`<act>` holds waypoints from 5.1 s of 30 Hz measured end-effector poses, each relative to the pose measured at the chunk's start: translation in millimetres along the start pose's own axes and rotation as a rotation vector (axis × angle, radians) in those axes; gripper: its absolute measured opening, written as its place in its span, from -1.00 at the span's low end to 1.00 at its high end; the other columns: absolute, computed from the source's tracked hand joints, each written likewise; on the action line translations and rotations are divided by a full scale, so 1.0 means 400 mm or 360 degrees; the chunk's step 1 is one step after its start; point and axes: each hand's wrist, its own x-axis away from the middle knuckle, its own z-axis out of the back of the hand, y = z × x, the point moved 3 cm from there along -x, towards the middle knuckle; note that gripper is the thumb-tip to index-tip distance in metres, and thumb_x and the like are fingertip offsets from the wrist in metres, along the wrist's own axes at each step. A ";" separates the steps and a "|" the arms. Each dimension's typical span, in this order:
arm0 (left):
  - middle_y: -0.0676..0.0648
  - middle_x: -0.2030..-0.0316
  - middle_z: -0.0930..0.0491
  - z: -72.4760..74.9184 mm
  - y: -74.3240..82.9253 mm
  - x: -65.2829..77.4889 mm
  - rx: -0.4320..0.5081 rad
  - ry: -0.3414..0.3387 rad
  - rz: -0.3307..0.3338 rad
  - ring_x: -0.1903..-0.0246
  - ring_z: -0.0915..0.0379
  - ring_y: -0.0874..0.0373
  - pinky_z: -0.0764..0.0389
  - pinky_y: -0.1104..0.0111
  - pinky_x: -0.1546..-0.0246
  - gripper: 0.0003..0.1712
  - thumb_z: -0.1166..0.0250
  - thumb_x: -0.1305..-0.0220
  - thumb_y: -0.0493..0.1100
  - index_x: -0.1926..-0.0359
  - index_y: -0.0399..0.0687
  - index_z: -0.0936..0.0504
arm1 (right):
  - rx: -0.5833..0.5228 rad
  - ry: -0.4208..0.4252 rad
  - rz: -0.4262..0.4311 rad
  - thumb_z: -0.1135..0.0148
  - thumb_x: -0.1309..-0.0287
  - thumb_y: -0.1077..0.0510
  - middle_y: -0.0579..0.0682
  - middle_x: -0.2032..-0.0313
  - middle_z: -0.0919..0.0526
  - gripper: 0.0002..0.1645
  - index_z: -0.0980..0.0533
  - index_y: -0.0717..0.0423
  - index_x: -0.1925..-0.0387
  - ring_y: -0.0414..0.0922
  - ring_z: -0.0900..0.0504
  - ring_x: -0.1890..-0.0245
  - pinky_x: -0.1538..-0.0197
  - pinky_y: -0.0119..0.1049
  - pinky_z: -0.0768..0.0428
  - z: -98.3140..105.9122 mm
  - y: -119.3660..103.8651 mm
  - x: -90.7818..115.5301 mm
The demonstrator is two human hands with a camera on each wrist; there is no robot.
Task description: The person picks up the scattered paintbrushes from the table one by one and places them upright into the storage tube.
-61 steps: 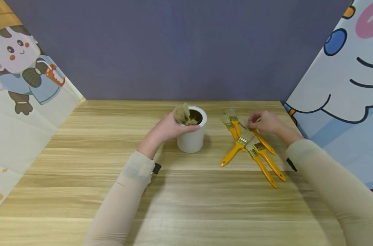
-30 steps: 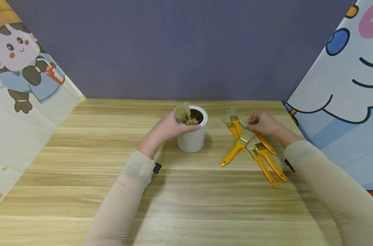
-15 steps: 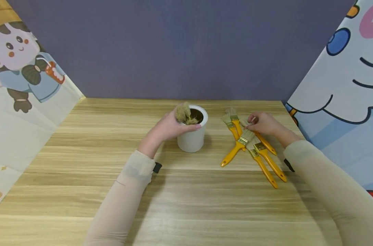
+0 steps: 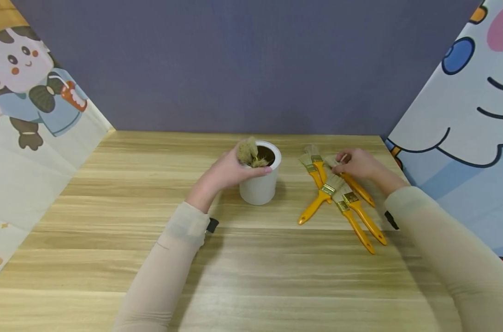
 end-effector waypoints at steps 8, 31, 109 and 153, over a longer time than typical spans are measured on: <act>-0.12 -0.48 -0.46 0.004 -0.004 -0.003 -0.0072 0.0016 0.0029 -0.45 -0.43 -0.15 -0.52 -0.16 -0.40 0.28 -0.56 0.05 0.57 -0.60 0.35 -0.19 | -0.0056 0.0068 0.0008 -0.39 -0.39 -0.07 0.31 -0.06 -0.61 -0.48 -0.49 0.24 -0.11 0.02 -0.65 0.30 0.31 -0.16 -0.66 0.070 -0.050 0.005; -0.14 -0.46 -0.49 0.004 0.003 0.002 -0.0108 0.0025 0.0025 -0.43 -0.46 -0.16 -0.51 -0.15 -0.41 0.26 -0.56 0.02 0.54 -0.60 0.33 -0.20 | -0.0590 0.0412 0.0268 -0.50 -0.28 -0.17 -0.17 0.04 -0.61 -0.49 -0.48 -0.11 -0.09 -0.22 -0.76 0.22 0.19 -0.41 -0.77 0.224 -0.348 0.059; 0.04 -0.46 -0.46 0.009 0.006 -0.018 -0.0020 -0.0051 -0.0097 -0.37 -0.49 0.03 -0.60 -0.06 -0.31 0.15 -0.49 -0.02 0.60 -0.54 0.41 -0.23 | -0.0412 0.0018 0.0919 -0.40 -0.43 0.07 -0.01 0.04 -0.78 -0.73 -0.63 0.02 -0.08 -0.11 -0.77 0.01 -0.13 -0.08 -0.78 0.022 -0.575 0.058; -0.04 -0.46 -0.47 -0.003 0.006 -0.032 -0.0036 0.0052 0.0022 -0.44 -0.43 -0.09 -0.54 -0.13 -0.38 0.25 -0.57 0.03 0.54 -0.60 0.41 -0.20 | -0.0195 -0.0120 0.0482 -0.46 -0.38 0.01 0.10 -0.30 -0.59 -0.35 -0.49 0.02 -0.41 0.07 -0.54 -0.30 -0.36 0.17 -0.57 0.142 -0.188 0.038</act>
